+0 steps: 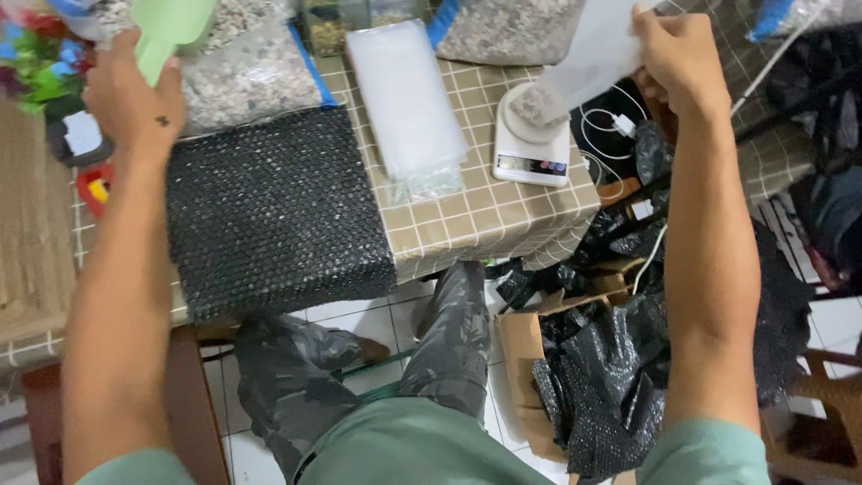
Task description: Packaging aquarium substrate into plastic bags and assembling a cardboard box for shipping
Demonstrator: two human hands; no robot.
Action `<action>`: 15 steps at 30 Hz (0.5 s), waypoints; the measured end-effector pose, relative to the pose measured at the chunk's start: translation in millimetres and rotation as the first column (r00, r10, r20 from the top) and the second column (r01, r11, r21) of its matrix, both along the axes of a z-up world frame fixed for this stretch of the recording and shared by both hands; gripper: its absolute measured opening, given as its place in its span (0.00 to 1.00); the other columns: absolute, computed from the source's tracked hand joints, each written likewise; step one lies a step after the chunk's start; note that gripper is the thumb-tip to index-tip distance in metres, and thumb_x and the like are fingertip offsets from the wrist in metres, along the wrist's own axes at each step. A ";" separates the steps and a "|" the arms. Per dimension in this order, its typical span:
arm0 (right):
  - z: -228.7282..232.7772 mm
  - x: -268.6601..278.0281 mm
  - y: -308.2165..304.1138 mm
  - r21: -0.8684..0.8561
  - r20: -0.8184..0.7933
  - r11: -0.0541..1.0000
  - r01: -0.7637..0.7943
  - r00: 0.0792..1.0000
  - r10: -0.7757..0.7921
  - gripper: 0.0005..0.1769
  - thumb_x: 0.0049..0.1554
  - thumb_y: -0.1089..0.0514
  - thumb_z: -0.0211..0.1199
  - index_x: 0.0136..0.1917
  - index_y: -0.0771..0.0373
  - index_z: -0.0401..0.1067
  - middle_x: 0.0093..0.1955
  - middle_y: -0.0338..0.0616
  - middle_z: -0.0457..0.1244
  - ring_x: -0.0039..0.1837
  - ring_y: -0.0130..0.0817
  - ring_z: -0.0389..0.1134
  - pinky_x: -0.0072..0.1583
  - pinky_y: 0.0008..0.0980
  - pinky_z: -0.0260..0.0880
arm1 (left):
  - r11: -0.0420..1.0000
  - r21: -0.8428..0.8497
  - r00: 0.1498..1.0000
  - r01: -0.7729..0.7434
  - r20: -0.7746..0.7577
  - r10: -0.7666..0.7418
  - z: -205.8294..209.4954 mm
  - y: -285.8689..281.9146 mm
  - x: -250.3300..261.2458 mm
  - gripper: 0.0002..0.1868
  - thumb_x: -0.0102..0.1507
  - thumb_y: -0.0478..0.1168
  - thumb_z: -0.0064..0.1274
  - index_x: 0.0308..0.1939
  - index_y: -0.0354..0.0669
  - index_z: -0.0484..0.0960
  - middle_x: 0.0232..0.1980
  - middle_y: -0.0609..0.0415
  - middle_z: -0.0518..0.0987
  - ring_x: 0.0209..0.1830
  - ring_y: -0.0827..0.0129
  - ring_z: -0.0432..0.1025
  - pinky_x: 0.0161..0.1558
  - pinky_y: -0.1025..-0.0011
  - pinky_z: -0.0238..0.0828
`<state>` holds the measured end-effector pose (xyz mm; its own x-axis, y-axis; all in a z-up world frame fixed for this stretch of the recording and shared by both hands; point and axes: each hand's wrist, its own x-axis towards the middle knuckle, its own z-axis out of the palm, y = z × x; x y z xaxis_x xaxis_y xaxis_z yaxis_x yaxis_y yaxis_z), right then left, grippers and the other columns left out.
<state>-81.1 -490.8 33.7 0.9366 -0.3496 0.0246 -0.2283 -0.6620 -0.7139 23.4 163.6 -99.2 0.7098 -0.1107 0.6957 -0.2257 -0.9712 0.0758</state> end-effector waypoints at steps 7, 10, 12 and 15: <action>-16.1 25.8 -14.6 -0.352 0.294 0.910 -0.218 0.898 0.328 0.14 0.70 0.61 0.57 0.54 0.62 0.85 0.39 0.40 0.68 0.44 0.24 0.66 0.45 0.31 0.65 | 0.898 -0.068 0.865 -0.434 -0.311 0.394 17.7 -37.8 -3.3 0.45 0.63 0.57 0.75 0.74 0.50 0.64 0.68 0.30 0.62 0.65 0.34 0.56 0.56 0.36 0.52; 28.2 2.4 37.6 -0.419 0.376 0.870 -0.259 0.823 0.426 0.15 0.76 0.67 0.57 0.53 0.69 0.83 0.35 0.42 0.63 0.35 0.25 0.56 0.34 0.33 0.51 | 0.920 -0.229 0.885 -0.317 -0.420 0.200 57.9 -82.7 -42.8 0.47 0.71 0.51 0.72 0.81 0.43 0.53 0.80 0.26 0.45 0.79 0.33 0.38 0.73 0.32 0.30; 59.6 -16.6 70.6 -0.484 0.347 0.816 -0.315 0.787 0.510 0.12 0.80 0.72 0.58 0.61 0.75 0.83 0.38 0.43 0.65 0.34 0.24 0.58 0.32 0.27 0.53 | 0.952 -0.305 0.938 0.000 -0.329 -0.106 55.0 -104.7 -58.9 0.55 0.61 0.59 0.73 0.81 0.53 0.52 0.81 0.36 0.47 0.81 0.38 0.46 0.73 0.27 0.39; 86.4 -33.2 93.9 -0.512 0.452 0.786 -0.347 0.669 0.590 0.06 0.83 0.77 0.63 0.63 0.73 0.79 0.58 0.53 0.72 0.54 0.37 0.72 0.47 0.35 0.67 | 0.787 -0.416 0.757 0.455 -0.284 -0.588 77.2 -142.9 -110.1 0.64 0.55 0.64 0.74 0.80 0.45 0.47 0.82 0.35 0.49 0.82 0.40 0.45 0.77 0.35 0.39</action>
